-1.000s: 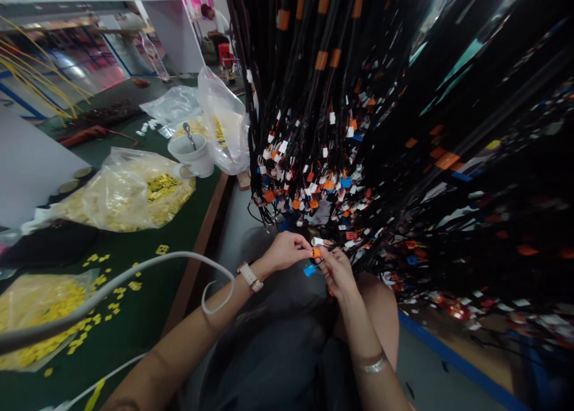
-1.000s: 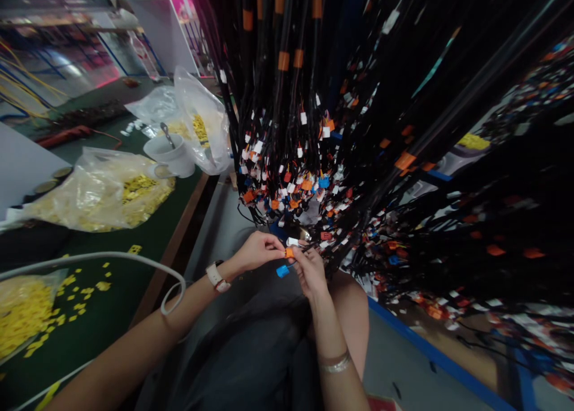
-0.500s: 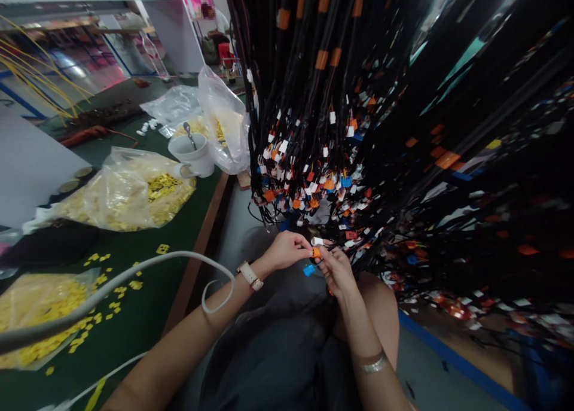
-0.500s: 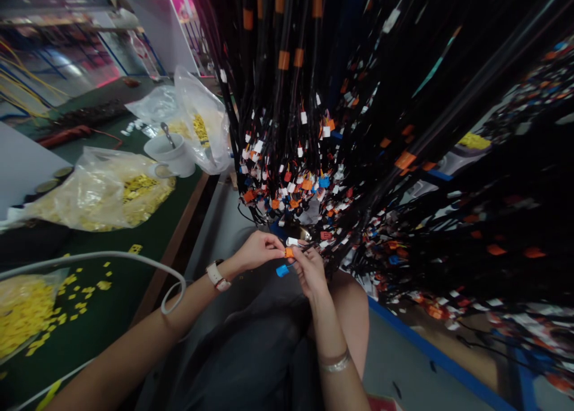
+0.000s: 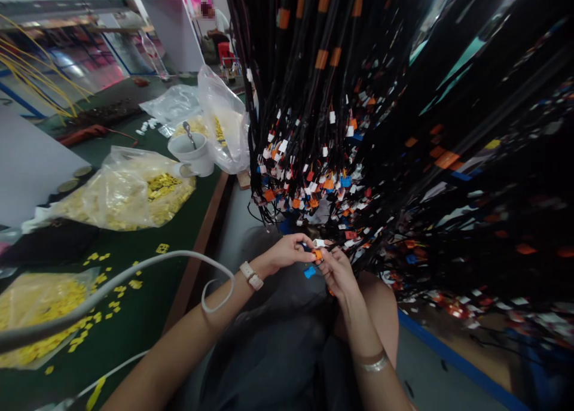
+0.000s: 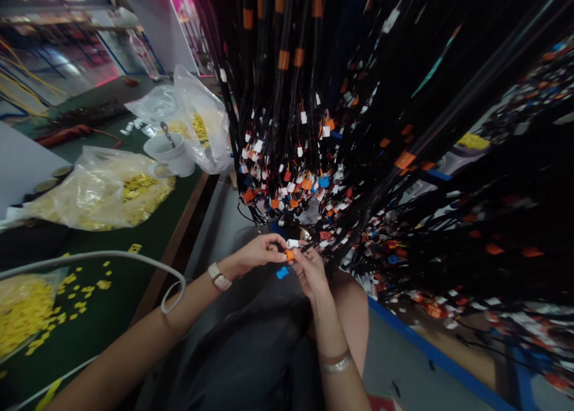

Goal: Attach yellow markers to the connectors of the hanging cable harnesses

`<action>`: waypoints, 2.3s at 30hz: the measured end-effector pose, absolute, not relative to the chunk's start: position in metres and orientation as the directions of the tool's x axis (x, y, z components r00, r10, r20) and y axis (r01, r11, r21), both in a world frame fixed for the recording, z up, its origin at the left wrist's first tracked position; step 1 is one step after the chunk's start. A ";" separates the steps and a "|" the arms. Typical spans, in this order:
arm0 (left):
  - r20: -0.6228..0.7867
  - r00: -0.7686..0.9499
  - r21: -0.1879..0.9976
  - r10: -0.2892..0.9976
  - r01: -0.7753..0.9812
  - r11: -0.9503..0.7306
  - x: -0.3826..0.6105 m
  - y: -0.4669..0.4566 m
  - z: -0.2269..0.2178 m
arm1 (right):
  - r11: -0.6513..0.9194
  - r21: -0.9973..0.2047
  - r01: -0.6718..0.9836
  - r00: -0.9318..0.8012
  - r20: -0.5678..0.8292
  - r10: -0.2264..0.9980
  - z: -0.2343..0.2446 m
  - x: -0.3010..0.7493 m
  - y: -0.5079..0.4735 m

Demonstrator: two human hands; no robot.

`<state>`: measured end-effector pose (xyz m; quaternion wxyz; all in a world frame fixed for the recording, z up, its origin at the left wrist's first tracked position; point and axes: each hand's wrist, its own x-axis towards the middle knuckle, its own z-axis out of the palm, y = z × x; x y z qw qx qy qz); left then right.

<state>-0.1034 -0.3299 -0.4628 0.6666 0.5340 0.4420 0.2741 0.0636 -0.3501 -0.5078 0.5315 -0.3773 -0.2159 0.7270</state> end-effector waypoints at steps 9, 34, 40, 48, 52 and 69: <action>-0.202 0.533 0.977 0.821 0.165 0.133 -0.101 -0.328 -0.460 | -0.344 -0.722 -0.601 -0.177 -0.300 0.937 -0.501 0.066 -0.353; -0.191 0.421 0.961 0.887 0.262 0.082 -0.099 -0.329 -0.465 | -0.354 -0.728 -0.588 -0.193 -0.298 0.935 -0.502 0.069 -0.354; -0.261 0.376 0.965 0.889 0.127 0.229 -0.100 -0.326 -0.463 | -0.329 -0.738 -0.589 -0.132 -0.313 0.940 -0.503 0.063 -0.352; -0.501 0.387 0.852 0.774 0.376 0.364 -0.108 -0.327 -0.461 | -0.307 -0.713 -0.631 -0.048 -0.359 0.932 -0.501 0.062 -0.348; -0.560 0.540 0.817 0.629 0.484 0.312 -0.108 -0.331 -0.462 | -0.278 -0.727 -0.628 -0.003 -0.355 0.935 -0.500 0.062 -0.347; -0.242 0.357 0.935 0.902 0.333 0.119 -0.099 -0.327 -0.469 | -0.357 -0.752 -0.555 -0.111 -0.358 0.927 -0.504 0.063 -0.350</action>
